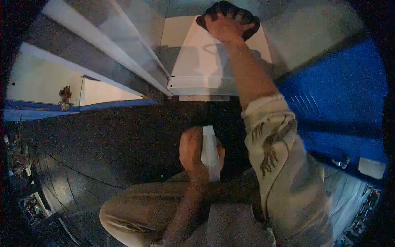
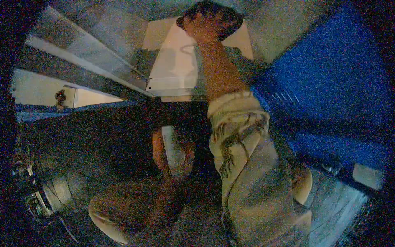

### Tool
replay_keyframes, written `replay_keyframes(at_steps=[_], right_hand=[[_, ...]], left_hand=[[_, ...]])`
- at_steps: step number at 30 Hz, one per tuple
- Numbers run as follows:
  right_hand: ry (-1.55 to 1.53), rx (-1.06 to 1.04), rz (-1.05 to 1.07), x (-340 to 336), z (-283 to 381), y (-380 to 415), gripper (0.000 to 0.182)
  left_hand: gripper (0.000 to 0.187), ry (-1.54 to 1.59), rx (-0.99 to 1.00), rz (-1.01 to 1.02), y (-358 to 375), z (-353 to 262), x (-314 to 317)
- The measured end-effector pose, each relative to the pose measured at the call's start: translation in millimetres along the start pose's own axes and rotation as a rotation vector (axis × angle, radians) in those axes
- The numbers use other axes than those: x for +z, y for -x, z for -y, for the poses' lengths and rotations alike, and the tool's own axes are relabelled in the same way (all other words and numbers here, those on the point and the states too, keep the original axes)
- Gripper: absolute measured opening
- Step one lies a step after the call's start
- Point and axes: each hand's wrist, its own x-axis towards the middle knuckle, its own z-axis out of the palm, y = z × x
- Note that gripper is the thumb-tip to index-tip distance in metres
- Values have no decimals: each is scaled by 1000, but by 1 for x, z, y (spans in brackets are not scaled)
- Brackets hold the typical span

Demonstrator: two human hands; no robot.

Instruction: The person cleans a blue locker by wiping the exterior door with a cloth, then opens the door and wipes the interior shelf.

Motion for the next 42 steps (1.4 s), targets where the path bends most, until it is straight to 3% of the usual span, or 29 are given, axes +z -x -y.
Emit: replay_keyframes(at_steps=[4, 6, 9, 10, 13, 17, 21, 24, 27, 30, 32, 35, 39, 42], right_hand=[[-10, 16, 319, -102, 34, -12, 57], [-10, 33, 486, -120, 39, -19, 53], [130, -40, 115, -76, 33, -40, 50], [128, 7, 127, -86, 37, -31, 49], [243, -121, 125, -46, 21, -72, 50], [264, -61, -86, -58, 27, -36, 50], [243, -233, -600, -1, 2, -39, 40], [226, -352, -995, 29, -18, -41, 35], [88, -59, 107, -4, -5, 5, 70], [156, -130, -43, -7, -1, 53, 66], [92, -174, 50, -21, 3, 79, 62], [82, -262, 113, -33, 7, 111, 58], [35, -330, 152, -40, 13, 130, 56], [-19, -384, 50, -25, 21, 111, 58]], left_hand=[[35, 42, -65, 41, -6, -9, -2], [32, 44, -60, 50, -10, -12, -2], [29, 49, -46, 63, -16, -18, -5], [29, 50, -40, 67, -19, -19, -5], [29, 57, -61, 76, -13, -18, -2], [32, 48, -89, 80, -6, -12, -1], [36, 74, -177, 80, 3, -5, -1], [40, 178, -366, 81, 17, 8, 6], [42, 292, -383, 69, 12, 11, 7], [42, 108, -130, 45, -4, -4, 1], [42, -18, 32, 28, -11, -13, -4], [34, -79, 37, -5, -15, -16, -3], [36, -74, 55, -30, -12, -12, 0], [38, -94, 73, -36, -11, -9, 3]])
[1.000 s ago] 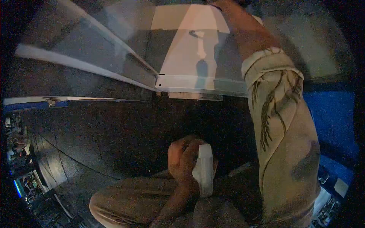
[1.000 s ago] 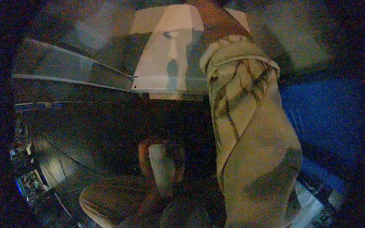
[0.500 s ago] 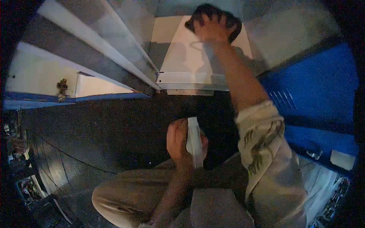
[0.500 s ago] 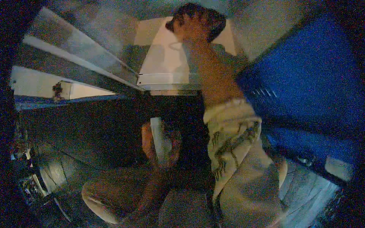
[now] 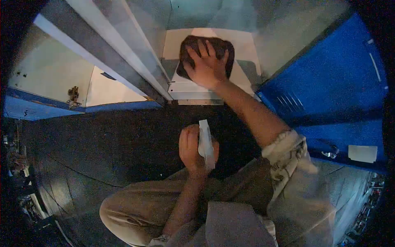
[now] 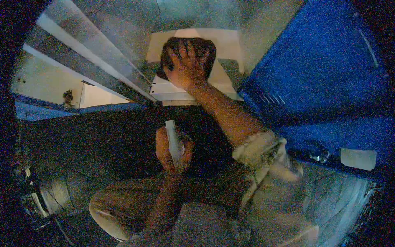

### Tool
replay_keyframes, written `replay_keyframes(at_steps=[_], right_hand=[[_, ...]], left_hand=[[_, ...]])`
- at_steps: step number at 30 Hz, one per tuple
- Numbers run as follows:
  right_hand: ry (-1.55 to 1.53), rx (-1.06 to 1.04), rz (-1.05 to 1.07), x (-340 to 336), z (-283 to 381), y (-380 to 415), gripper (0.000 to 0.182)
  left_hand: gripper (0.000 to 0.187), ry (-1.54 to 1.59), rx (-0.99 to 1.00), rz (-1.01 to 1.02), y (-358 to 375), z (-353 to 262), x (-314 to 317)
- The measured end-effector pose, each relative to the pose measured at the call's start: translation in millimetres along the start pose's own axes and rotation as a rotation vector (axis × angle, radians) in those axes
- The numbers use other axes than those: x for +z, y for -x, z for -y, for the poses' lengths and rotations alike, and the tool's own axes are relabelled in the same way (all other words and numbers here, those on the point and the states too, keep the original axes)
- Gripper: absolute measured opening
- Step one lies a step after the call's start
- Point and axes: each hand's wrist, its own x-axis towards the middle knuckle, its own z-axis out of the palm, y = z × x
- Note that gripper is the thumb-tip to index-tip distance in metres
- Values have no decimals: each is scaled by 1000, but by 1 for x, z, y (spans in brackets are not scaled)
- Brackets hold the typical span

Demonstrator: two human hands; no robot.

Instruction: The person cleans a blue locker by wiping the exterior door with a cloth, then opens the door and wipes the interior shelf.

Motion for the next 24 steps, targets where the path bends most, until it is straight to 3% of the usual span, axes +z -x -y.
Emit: replay_keyframes(at_steps=[2, 5, 7, 10, 12, 13, 15, 17, 23, 24], right_hand=[[31, -12, -86, 12, 2, -23, 58], [25, 40, -144, 22, 11, -65, 58], [27, 52, -42, 13, 15, -88, 58], [-72, 21, 121, 24, 7, -126, 57], [-79, -4, 81, 32, 4, -151, 54], [-75, -23, 44, 34, 3, -161, 52], [-48, -58, -56, 35, 3, -179, 49], [-17, -105, -148, 42, 1, -198, 46], [-68, -84, -328, 37, -5, -188, 40], [-80, -121, -187, 22, -9, -189, 39]], left_hand=[[40, 17, -99, 76, 1, -9, -6], [39, 136, -46, 41, 4, 1, -2], [35, 142, -138, 111, 5, 5, -7], [29, 58, -98, 99, 1, 2, -7], [26, 206, -298, 66, 11, 0, -1], [24, 394, -542, 56, 24, -6, 1], [23, 430, -534, 81, 27, 3, -1], [23, 132, -44, 156, 13, 6, -9], [21, 78, -136, 166, 10, -1, -9], [20, 44, -133, 167, 10, -1, -9]])
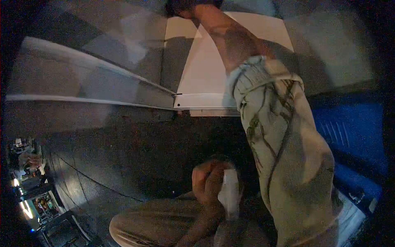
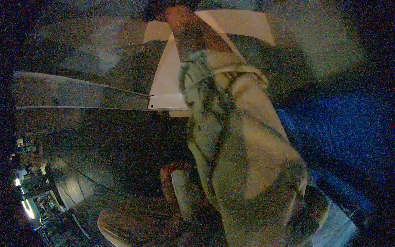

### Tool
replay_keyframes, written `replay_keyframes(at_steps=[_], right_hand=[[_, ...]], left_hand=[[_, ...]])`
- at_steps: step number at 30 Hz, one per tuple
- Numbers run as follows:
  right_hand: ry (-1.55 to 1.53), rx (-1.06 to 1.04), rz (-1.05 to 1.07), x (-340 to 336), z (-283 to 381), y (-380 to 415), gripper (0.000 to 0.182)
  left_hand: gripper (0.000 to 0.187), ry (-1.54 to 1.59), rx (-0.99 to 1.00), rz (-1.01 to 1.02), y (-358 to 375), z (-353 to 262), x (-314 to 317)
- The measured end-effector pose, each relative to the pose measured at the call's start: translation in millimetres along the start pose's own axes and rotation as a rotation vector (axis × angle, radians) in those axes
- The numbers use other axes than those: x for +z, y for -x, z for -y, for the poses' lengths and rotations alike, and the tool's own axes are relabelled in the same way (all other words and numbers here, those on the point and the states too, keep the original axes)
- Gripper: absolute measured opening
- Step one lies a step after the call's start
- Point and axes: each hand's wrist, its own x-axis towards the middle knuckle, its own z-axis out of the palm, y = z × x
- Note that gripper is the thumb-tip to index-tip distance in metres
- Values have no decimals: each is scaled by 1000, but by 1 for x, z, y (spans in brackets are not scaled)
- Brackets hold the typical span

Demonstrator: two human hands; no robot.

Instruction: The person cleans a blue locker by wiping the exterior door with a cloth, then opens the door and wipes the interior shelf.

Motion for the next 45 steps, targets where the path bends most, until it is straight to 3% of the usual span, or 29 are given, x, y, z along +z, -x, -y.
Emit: replay_keyframes(at_steps=[1, 6, 8, 10, 14, 19, 23, 26, 28, 29, 31, 35, 37, 40, 44, 45], right_hand=[[-22, -30, 138, -11, -1, -1, 38], [-152, 300, 823, -42, 25, 14, 56], [-46, 246, 711, -40, 34, 41, 62], [208, 1, 226, -17, 45, 97, 65], [-32, 106, 431, -43, 73, 136, 72], [-118, 146, 519, -47, 81, 140, 71], [12, 64, 370, -13, 58, 113, 67], [16, 108, 370, 1, 40, 71, 67], [-44, 168, 428, 2, 32, 45, 67], [-67, 177, 435, 3, 29, 32, 65], [-82, 178, 414, 3, 25, 17, 62], [-69, 152, 333, -12, 16, -5, 57], [-59, 154, 308, -23, 12, -11, 54], [-36, 174, 289, -46, 9, -8, 50], [10, 236, 290, -87, 6, 7, 46], [24, 254, 292, -98, 6, 12, 45]], left_hand=[[21, -3, 14, -6, 0, 1, 0], [30, 1, 75, -58, -4, 4, 7], [34, -13, 96, -116, -11, -6, 7], [35, -41, 74, -139, -8, -7, 5], [36, 148, -135, -111, 29, 55, 33], [30, -177, -64, -57, -8, -7, 2], [25, -156, 19, -45, -2, 7, 8], [24, -144, -81, 49, 1, 5, 3], [23, 190, -282, 47, 15, 12, 4], [23, 531, -396, -22, 22, 17, 10], [24, 742, -400, -85, 23, 24, 16], [25, 182, 4, -30, 9, 18, 6], [26, 44, 64, -1, 6, 15, 4], [25, 116, -129, 14, 10, 8, 2], [30, 365, -539, -48, 2, -1, -1], [32, 317, -491, -71, 4, 0, 0]])
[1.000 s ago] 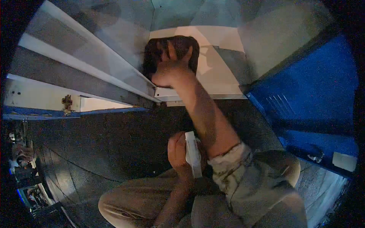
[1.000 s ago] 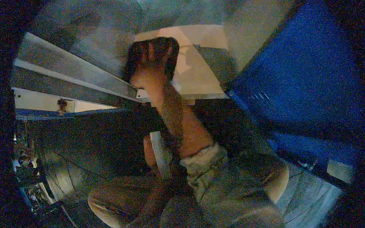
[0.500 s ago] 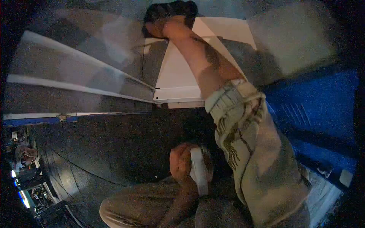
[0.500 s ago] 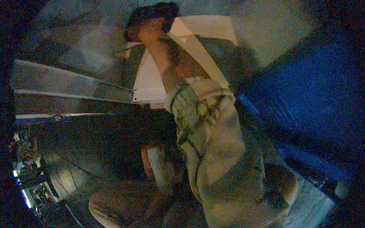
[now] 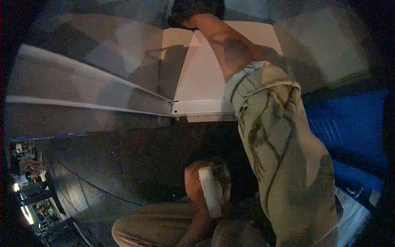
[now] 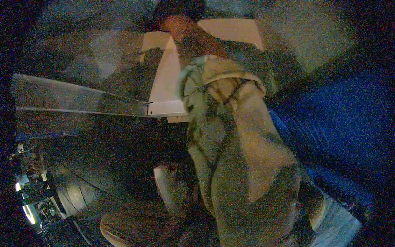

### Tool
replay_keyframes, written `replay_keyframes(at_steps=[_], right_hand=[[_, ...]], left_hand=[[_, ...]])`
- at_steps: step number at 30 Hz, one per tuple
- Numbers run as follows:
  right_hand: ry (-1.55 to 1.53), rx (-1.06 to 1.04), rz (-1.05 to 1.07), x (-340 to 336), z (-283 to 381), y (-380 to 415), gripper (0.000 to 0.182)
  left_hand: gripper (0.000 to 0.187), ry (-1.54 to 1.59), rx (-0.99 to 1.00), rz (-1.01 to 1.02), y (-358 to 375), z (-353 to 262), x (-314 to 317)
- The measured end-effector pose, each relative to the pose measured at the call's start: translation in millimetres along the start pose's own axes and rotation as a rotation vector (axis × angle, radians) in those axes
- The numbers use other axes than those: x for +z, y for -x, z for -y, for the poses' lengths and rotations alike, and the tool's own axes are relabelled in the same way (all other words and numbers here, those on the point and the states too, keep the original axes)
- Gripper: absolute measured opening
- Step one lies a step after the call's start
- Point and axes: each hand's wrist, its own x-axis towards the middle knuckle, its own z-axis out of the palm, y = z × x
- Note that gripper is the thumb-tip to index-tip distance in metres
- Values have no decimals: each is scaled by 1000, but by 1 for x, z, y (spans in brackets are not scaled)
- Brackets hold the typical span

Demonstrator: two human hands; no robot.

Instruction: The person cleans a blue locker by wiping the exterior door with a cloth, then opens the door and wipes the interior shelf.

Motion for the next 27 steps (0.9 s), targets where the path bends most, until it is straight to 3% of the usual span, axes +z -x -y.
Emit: replay_keyframes(at_steps=[1, 4, 6, 11, 15, 17, 20, 27], right_hand=[[11, 24, -1, -8, -2, 9, 44], [28, 87, 4, -19, -8, 28, 42], [20, 130, -7, -11, -20, 38, 41], [-69, 194, -61, 68, -60, 41, 74], [53, 339, -193, 102, -63, 96, 70], [-63, 402, -207, 89, -39, 128, 68], [-116, 490, -135, 76, -15, 162, 65], [102, 421, -200, 86, -43, 113, 68]], left_hand=[[34, -41, 53, -27, 1, 2, 1], [35, -353, 509, -100, 1, 21, 6], [34, -395, 579, -93, -2, 14, 6], [36, -454, 768, -72, -19, 6, 7], [37, -339, 568, 4, -9, -12, 1], [37, -372, 654, -100, -9, 0, 6], [38, -395, 642, -80, -12, -4, 5], [40, -323, 411, 9, -10, -1, 2]])
